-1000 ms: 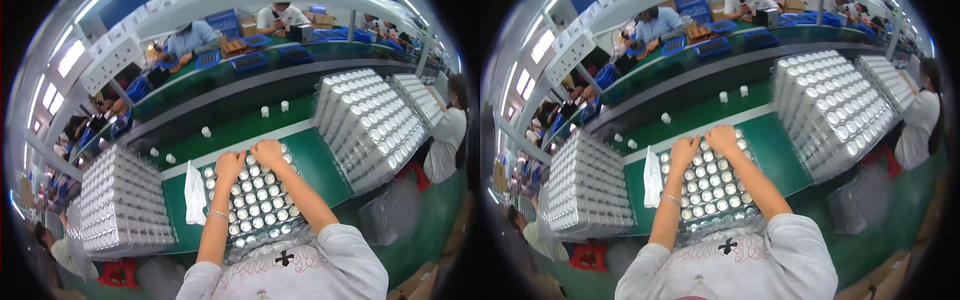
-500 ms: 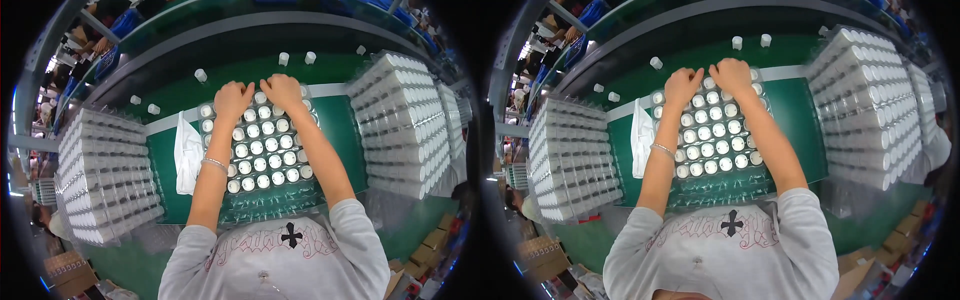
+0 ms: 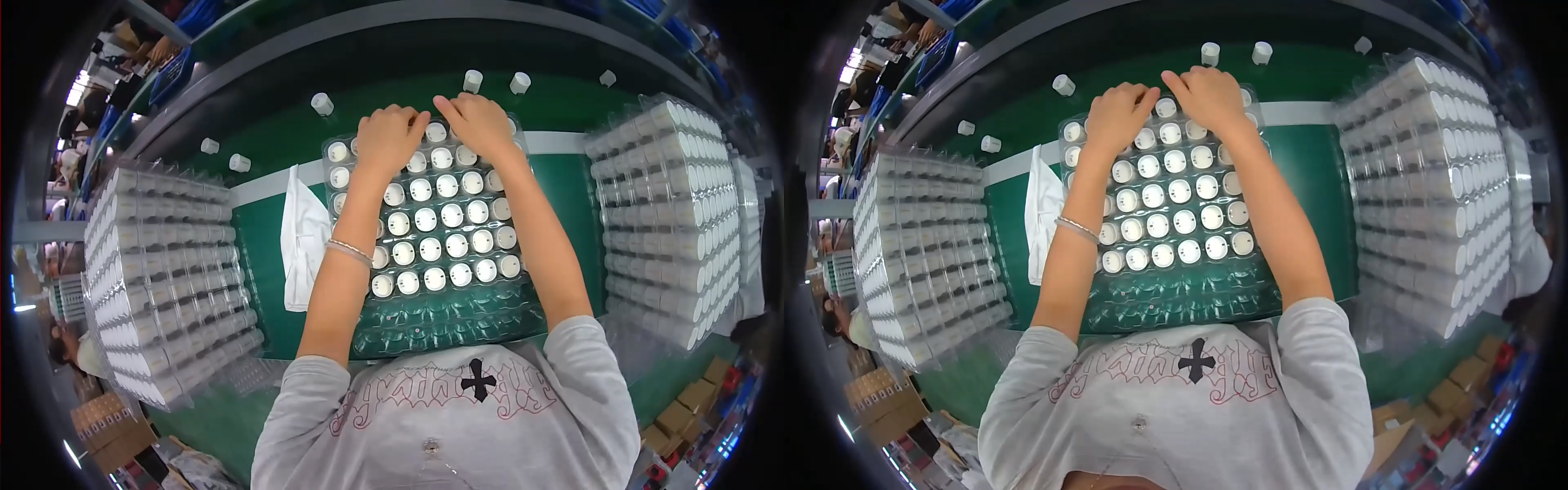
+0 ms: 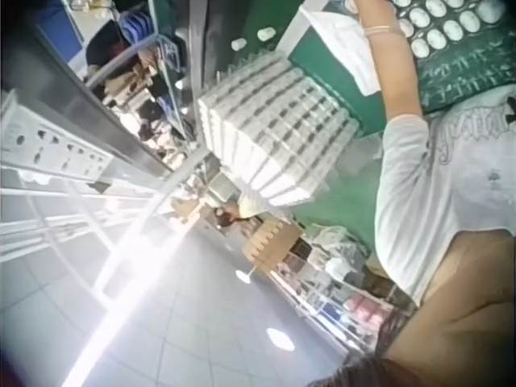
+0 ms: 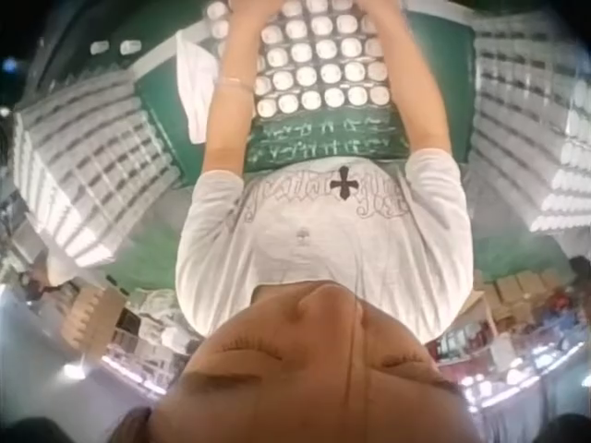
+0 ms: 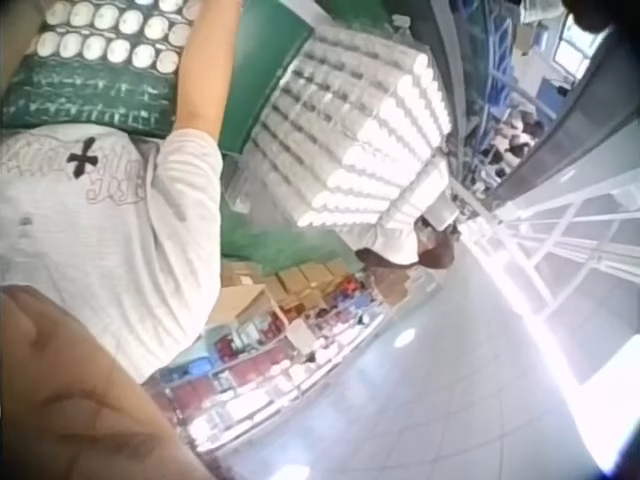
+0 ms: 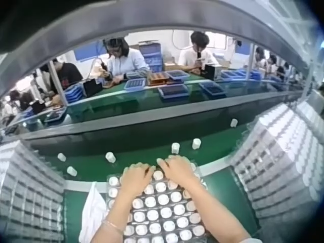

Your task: The person places small white electronic components into a blister tray by hand on an assembly line.

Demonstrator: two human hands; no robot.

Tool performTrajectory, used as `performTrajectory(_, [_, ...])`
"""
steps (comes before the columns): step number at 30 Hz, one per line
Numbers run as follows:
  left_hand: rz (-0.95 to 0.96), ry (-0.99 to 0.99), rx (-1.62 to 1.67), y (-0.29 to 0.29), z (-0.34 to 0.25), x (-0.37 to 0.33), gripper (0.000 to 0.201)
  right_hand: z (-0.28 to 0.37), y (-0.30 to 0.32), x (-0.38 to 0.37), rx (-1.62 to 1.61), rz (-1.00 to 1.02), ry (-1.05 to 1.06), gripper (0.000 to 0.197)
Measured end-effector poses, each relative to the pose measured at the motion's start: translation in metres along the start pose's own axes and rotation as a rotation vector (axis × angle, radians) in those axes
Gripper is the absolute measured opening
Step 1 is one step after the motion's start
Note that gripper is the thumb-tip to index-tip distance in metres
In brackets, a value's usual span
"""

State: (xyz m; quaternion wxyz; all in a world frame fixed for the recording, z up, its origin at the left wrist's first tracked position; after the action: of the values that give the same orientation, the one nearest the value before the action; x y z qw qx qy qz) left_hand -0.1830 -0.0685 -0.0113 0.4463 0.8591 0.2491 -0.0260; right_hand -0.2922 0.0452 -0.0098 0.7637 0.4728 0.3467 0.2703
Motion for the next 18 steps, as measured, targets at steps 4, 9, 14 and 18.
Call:
performTrajectory(4, [-0.004, -0.059, -0.048, 0.000, -0.003, 0.005, 0.032, -0.001, 0.007, 0.001, -0.054, 0.122, -0.024, 0.037])
performTrajectory(9, [-0.056, -0.067, -0.019, -0.003, -0.002, 0.003, 0.038, 0.004, 0.010, 0.002, -0.130, 0.020, 0.012, 0.033])
performTrajectory(14, [0.101, 0.027, -0.058, 0.004, 0.001, 0.003, 0.039, 0.007, 0.003, -0.001, 0.017, 0.085, 0.127, 0.028])
performTrajectory(18, [-0.037, -0.050, -0.086, -0.003, 0.000, 0.007, 0.037, 0.008, 0.007, 0.004, 0.010, 0.055, 0.111, 0.032])
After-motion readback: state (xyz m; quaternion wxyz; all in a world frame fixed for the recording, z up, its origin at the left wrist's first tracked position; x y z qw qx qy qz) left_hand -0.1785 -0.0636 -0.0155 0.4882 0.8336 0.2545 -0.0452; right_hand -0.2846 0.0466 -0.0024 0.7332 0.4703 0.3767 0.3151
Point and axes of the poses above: each hand's wrist, its own x-axis away from the middle knuckle, its own y-axis out of the back of the hand, z = x × y, the point moved 2 cm from there along -x, towards the middle knuckle, and after that the axes turned 10 degrees about x, right-handed, at the moved point
